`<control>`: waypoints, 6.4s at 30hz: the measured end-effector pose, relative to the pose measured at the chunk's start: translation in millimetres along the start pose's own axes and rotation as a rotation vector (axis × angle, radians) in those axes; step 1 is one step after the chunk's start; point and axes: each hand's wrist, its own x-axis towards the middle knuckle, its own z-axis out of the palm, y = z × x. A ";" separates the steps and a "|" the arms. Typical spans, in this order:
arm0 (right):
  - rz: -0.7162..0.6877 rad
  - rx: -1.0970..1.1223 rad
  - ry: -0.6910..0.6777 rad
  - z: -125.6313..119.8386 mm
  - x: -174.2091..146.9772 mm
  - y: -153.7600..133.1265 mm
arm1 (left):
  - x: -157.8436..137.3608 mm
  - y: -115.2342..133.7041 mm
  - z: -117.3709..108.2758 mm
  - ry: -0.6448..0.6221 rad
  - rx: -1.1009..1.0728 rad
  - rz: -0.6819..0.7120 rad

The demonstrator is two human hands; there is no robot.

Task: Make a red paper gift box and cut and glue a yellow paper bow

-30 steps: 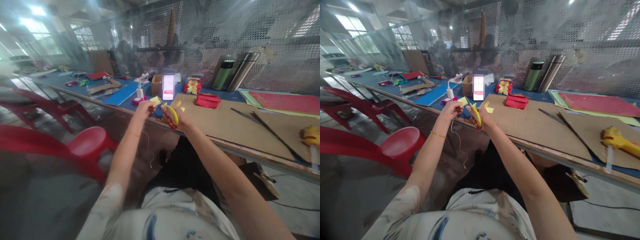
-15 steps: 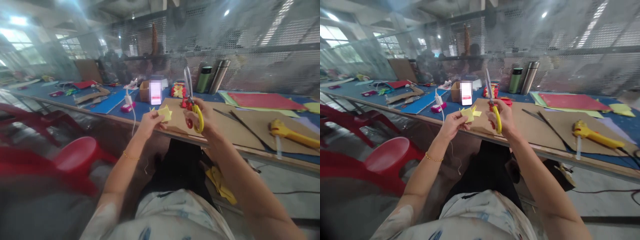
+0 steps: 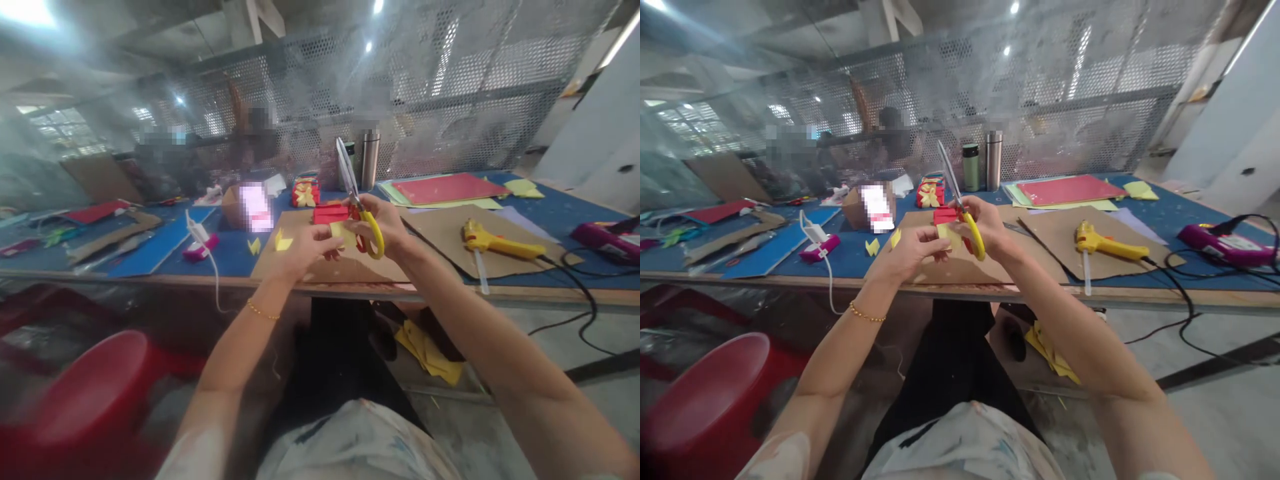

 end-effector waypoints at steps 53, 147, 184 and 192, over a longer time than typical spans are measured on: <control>0.227 0.199 -0.287 -16.6 -4.6 25.0 | 10.1 -35.2 16.8 0.147 -0.627 -0.231; 0.443 0.198 -0.253 -10.5 -131.4 -0.8 | 10.4 -34.3 11.3 0.298 -0.827 -0.178; 0.456 0.267 -0.169 -0.8 -126.8 3.8 | 10.3 -51.5 5.9 0.152 -0.645 -0.113; 0.488 0.235 -0.090 5.2 -129.2 -1.4 | 10.5 -49.5 5.8 0.170 -0.628 -0.134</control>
